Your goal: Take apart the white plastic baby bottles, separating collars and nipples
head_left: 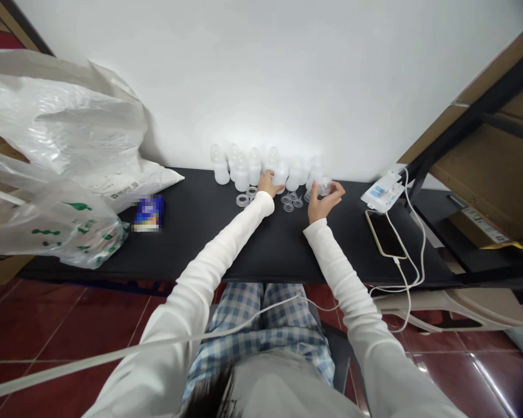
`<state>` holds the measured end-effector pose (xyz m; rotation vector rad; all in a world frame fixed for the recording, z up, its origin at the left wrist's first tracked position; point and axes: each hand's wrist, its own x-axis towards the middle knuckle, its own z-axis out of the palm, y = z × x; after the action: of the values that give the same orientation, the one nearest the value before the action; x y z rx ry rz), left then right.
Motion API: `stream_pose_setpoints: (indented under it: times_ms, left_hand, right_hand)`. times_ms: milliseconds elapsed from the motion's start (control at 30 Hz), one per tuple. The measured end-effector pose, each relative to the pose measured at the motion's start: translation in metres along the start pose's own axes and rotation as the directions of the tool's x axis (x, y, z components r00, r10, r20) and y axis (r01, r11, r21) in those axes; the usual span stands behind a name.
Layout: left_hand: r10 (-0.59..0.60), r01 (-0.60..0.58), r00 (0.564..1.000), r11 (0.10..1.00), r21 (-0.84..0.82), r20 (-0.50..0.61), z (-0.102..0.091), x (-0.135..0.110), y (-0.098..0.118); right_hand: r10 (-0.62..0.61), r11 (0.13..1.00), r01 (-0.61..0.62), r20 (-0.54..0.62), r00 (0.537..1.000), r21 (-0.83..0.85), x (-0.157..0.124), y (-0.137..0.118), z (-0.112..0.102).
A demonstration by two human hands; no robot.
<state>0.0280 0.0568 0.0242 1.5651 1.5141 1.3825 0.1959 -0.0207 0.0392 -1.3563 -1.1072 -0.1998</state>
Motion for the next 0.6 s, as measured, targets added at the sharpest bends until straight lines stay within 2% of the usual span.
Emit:
stream_pose_setpoints:
  times_ms: [133,233,333,467,600]
  left_hand:
    - [-0.067,0.052,0.996,0.972,0.229,0.058,0.006,-0.008,0.018]
    - [-0.092,0.049,0.988,0.948,0.313,0.124,0.008,-0.008,0.031]
    - [-0.103,0.053,0.980,0.960,0.274,0.169,0.012,-0.004,0.037]
    - [-0.042,0.002,0.971,0.986,0.169,0.234,0.015,0.002,0.035]
    - [-0.010,-0.034,0.937,0.992,0.120,0.349,0.011,0.006,0.030]
  right_hand:
    - [0.008,1.000,-0.008,-0.013,1.000,-0.007,0.002,-0.002,-0.001]
    - [0.012,1.000,-0.012,-0.001,1.000,-0.008,0.002,-0.002,-0.002]
    - [0.012,1.000,-0.012,0.010,1.000,-0.015,0.003,-0.002,-0.002]
    - [0.027,0.999,-0.026,0.031,0.999,-0.021,0.003,-0.002,-0.001]
    - [0.039,0.999,-0.038,0.069,0.997,-0.010,0.002,-0.001,0.001]
